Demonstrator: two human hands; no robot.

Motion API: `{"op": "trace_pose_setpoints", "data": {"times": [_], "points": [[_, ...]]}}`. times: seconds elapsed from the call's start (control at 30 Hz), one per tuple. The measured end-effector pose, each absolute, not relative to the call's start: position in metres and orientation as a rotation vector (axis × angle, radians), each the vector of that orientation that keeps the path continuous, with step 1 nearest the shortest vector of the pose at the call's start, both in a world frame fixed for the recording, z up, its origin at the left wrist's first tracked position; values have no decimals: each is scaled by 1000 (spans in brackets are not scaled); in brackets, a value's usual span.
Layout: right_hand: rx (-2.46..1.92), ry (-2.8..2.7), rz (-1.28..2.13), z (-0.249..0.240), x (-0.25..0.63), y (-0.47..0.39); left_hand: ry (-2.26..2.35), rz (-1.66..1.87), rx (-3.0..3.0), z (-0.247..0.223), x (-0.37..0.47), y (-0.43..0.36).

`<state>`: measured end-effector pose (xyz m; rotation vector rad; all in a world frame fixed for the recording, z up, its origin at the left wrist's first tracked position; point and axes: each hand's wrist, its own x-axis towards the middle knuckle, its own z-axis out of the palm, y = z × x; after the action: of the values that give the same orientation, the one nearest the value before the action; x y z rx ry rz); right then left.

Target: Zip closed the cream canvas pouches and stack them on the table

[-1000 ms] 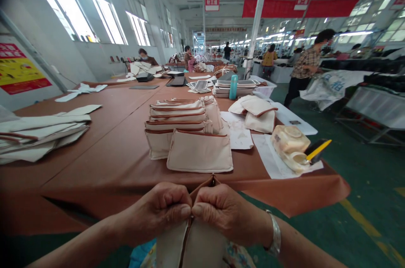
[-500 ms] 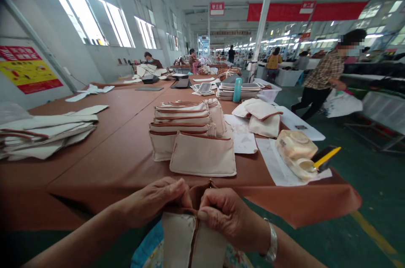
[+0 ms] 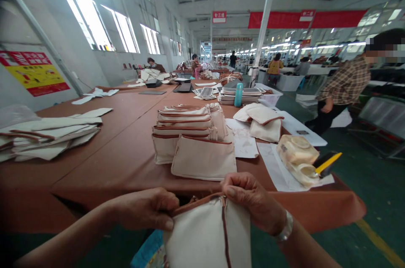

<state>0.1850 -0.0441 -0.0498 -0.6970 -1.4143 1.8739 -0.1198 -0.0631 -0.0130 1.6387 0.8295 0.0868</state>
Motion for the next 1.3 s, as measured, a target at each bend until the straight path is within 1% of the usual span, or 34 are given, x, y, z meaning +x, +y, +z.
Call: {"op": "trace_pose_setpoints", "data": {"times": [0.13,0.27,0.33,0.4,0.47,0.57,0.63,0.73,0.8,0.9,1.0,1.07,1.17,1.3], "points": [[-747,-1867,1674,-27,200,-26,862,216,1868,15,-106,-68],[-445,-2182,1466,-4,158,-35,723,245,1981,43,-71,-69],[-318,-2317,1327,-4,135,-45,708,180,1892,44,-73,-61],[-312,-2332,1279,-10,125,-52,799,47,1730,36,-94,-50],[-411,-2257,1328,-21,132,-51,882,-50,1590,23,-125,-41],[-581,-2102,1424,-41,157,-40,848,-57,1482,6,-161,-39],[-650,-2064,1434,-55,170,-30,817,-36,1411,3,-166,-44],[-761,-2156,1323,-64,172,-23,779,67,1370,13,-147,-53],[-805,-2198,1269,-56,165,-27,783,144,1484,23,-124,-58],[-736,-2067,1449,-29,150,-43,803,253,1715,29,-93,-61],[-610,-1964,1593,-15,134,-59,867,318,1798,18,-78,-62],[-582,-1950,1615,-24,126,-67,935,323,1769,6,-79,-62],[-660,-1875,1633,-50,122,-72,1037,286,1698,-12,-88,-63],[-790,-1855,1548,-69,127,-71,1044,313,1597,-20,-93,-63]]}}
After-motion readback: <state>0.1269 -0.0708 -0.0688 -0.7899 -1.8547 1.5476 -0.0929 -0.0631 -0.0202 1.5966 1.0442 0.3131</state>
